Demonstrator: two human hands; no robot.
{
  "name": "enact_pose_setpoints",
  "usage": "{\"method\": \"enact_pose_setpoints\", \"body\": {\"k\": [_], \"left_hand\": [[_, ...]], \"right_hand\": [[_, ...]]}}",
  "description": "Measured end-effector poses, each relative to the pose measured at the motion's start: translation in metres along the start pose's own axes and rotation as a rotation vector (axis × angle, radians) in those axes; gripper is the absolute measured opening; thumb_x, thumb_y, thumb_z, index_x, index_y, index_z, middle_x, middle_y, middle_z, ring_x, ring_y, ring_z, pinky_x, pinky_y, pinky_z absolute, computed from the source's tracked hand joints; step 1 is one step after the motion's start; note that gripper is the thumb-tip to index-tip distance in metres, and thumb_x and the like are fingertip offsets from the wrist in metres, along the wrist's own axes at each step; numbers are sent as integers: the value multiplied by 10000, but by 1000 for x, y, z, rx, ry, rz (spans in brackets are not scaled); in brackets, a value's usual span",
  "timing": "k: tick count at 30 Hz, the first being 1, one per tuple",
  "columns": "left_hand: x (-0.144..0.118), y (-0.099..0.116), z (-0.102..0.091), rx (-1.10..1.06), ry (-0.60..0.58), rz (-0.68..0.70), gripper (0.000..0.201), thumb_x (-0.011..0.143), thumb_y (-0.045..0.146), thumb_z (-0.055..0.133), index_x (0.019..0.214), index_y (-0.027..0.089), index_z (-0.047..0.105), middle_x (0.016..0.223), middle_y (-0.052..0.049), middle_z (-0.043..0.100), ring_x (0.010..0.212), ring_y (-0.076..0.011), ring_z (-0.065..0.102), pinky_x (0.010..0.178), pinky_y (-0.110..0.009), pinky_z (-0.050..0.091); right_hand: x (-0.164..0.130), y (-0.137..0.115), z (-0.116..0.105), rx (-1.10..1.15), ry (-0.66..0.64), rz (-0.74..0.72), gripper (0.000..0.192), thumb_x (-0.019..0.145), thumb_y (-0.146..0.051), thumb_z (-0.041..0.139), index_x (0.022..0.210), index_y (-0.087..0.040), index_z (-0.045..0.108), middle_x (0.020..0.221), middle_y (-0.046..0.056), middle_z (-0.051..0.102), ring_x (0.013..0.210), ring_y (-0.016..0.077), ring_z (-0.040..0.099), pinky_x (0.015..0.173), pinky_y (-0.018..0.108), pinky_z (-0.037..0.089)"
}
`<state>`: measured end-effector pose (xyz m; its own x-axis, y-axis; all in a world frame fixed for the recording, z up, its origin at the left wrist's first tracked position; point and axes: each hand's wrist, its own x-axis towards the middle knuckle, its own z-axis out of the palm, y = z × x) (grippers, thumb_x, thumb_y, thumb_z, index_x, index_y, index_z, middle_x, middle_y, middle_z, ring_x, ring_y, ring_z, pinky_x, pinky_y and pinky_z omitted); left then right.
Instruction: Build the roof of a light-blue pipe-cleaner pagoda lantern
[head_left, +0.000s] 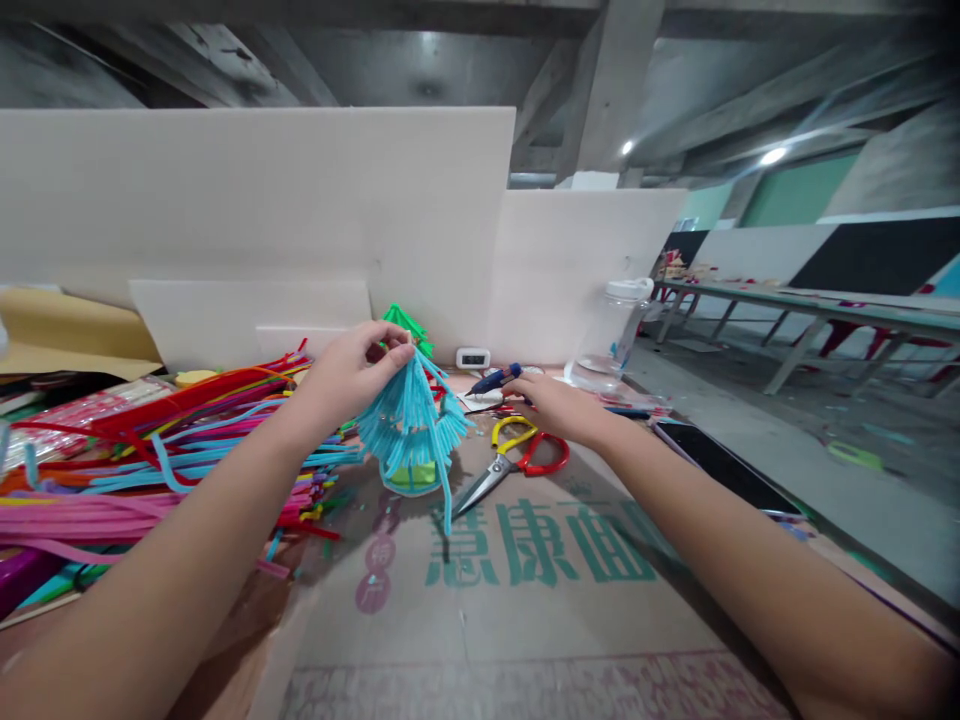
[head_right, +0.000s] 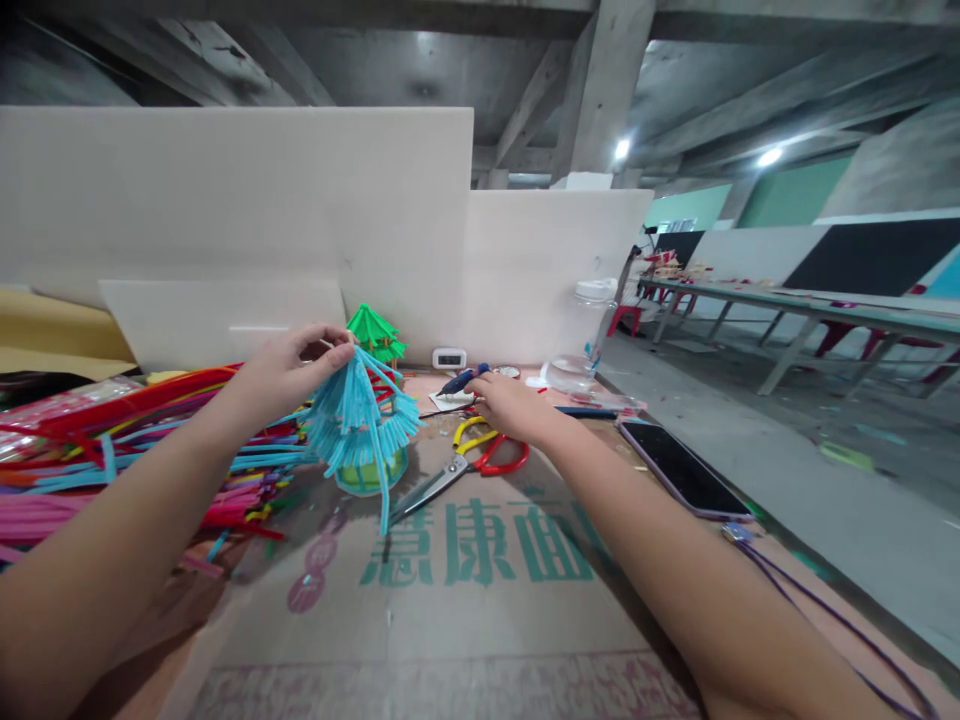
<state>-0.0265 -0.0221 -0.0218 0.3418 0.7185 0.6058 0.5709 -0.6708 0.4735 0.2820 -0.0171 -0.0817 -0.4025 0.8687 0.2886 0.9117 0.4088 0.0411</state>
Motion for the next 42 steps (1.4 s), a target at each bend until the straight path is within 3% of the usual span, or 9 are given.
{"method": "enact_pose_setpoints", "body": {"k": [9,18,23,27,33,37,42], "left_hand": [[-1,0,-3,87,-94,30,459,853,507,580,1161,171,637,1168,-94,681,1033,-267,638,911,-385,477],[0,0,-1,73,-85,64,440,865,498,571,1139,166,662,1140,-93,704,1032,-273,649,919,-385,483],[1,2,-3,13,-102,20,457,915,532,470,1096,174,689,1052,-81,730,956,-263,671,886,-383,506],[0,3,-6,-31,-145,23,474,884,545,528,1158,190,681,1140,-83,713,1024,-268,656,918,-390,503],[-6,16,-10,-5,-203,40,482,844,496,603,1257,249,637,1305,-65,636,1189,-266,586,989,-396,473],[-9,23,-9,43,-220,92,443,834,434,615,1236,250,635,1259,-72,642,1156,-264,594,954,-396,487],[-8,24,-7,66,-198,146,377,850,403,605,1175,221,657,1196,-65,668,1116,-241,604,958,-369,470]], "right_hand": [[0,-2,1,-36,-47,8,313,963,-252,495,1237,-166,621,1211,123,674,1058,248,649,840,318,468],[-1,-1,4,-35,-74,24,302,958,-281,505,1219,-197,632,1188,113,689,1014,255,658,769,310,459],[1,-1,2,11,-41,13,267,936,-265,546,1170,-189,647,1098,105,716,948,234,666,722,285,443],[0,-18,-14,74,42,1,225,956,-250,508,1132,-197,636,1042,67,716,888,183,646,710,256,427],[-6,-60,-38,63,281,-218,135,937,-175,493,913,-158,625,897,79,671,830,188,578,720,280,391],[-10,-75,-44,37,306,-356,145,963,-204,480,930,-165,616,869,75,661,842,198,566,737,296,382],[-12,-76,-46,-8,289,-368,165,973,-220,478,948,-155,628,870,76,671,831,198,575,729,305,374]]}}
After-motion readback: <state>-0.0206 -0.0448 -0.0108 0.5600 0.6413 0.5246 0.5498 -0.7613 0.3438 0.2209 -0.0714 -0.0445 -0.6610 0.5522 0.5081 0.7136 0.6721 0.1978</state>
